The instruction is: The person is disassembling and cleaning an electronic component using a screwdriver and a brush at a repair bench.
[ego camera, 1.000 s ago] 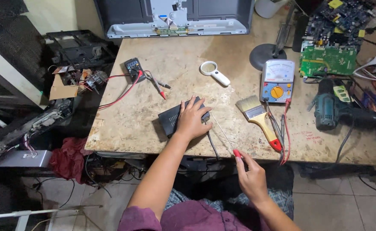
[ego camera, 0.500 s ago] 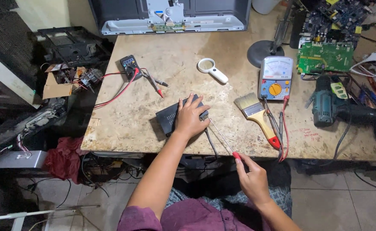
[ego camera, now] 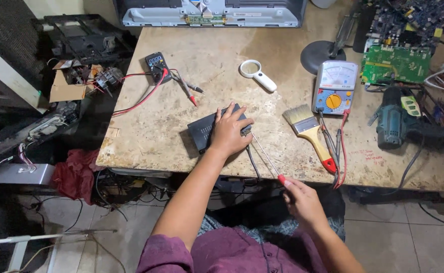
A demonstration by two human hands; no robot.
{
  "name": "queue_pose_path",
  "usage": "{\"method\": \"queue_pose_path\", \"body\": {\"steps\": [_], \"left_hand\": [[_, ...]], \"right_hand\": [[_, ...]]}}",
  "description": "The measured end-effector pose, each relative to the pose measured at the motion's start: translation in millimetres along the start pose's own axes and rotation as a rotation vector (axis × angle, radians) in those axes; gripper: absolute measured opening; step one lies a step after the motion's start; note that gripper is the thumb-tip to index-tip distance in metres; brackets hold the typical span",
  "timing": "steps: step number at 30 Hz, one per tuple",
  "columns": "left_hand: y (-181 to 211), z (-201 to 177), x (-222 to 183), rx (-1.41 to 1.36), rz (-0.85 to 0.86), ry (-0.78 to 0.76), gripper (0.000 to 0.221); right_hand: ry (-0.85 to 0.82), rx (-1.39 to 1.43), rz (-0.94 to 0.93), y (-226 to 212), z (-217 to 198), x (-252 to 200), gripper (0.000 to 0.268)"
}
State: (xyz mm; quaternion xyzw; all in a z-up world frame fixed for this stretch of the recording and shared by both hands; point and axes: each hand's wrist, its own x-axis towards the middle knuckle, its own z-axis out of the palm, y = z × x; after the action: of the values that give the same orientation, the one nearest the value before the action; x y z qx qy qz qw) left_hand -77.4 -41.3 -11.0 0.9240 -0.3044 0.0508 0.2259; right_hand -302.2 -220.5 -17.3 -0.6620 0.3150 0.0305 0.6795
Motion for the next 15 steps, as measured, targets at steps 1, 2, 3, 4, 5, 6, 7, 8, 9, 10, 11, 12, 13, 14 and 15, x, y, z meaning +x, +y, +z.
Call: {"method": "queue_pose_path", "body": {"steps": [1,2,3,4,5,6,7,8,9,10,11,12,13,14,15], "left_hand": [[2.5,-4.1,-0.1,0.004,-0.023,-0.022,0.036],[4.7,-8.3,0.2,0.008,-0.047,-0.042,0.035],[7.9,-12.0,0.5,0.008,-0.054,-0.042,0.035],[10.5,-16.3,1.1,0.015,-0.077,-0.093,0.037],[13.1,-20.7,1.8,0.022,-0.101,-0.143,0.039],[9.5,-18.4,3.2,0.020,-0.106,-0.144,0.039],[6.1,-15.9,4.4,0.020,-0.085,-0.145,0.040],[3.7,-12.4,3.7,0.017,-0.066,-0.148,0.041],[4.6,-10.1,0.8,0.012,-0.073,-0.150,0.041],[4.4,-10.7,2.1,0.009,-0.075,-0.148,0.041],[4.9,-11.9,3.2,0.006,-0.078,-0.145,0.041],[4.1,-11.5,2.3,0.011,-0.074,-0.143,0.041],[3.8,-11.4,1.5,0.013,-0.071,-0.143,0.040],[4.7,-11.0,3.8,0.015,-0.062,-0.140,0.039],[2.8,-11.2,4.3,0.018,-0.052,-0.135,0.039]], "right_hand": [[-0.056,0.148,0.140,-7.0,1.4,-0.9,0.033],[-0.113,0.296,0.280,-14.4,2.8,-1.1,0.038],[-0.117,0.291,0.283,-12.6,2.9,-1.6,0.038],[-0.093,0.231,0.209,-11.0,3.8,-2.3,0.035],[-0.070,0.172,0.135,-9.4,4.6,-2.8,0.033],[-0.072,0.168,0.138,-3.5,8.0,-2.9,0.033],[0.022,-0.019,-0.044,2.7,11.1,-3.2,0.033],[0.115,-0.209,-0.225,9.7,13.1,-5.3,0.034],[0.111,-0.216,-0.220,22.4,9.4,-3.2,0.034],[0.236,-0.495,-0.589,32.9,7.8,1.8,0.029],[0.358,-0.774,-0.959,43.0,5.6,6.1,0.026],[0.362,-0.769,-0.962,42.3,5.5,6.7,0.026],[0.430,-0.844,-1.051,41.2,4.9,6.9,0.024],[0.505,-0.920,-1.139,38.9,3.0,8.4,0.023],[0.517,-0.917,-1.143,36.3,4.6,8.4,0.023]]}}
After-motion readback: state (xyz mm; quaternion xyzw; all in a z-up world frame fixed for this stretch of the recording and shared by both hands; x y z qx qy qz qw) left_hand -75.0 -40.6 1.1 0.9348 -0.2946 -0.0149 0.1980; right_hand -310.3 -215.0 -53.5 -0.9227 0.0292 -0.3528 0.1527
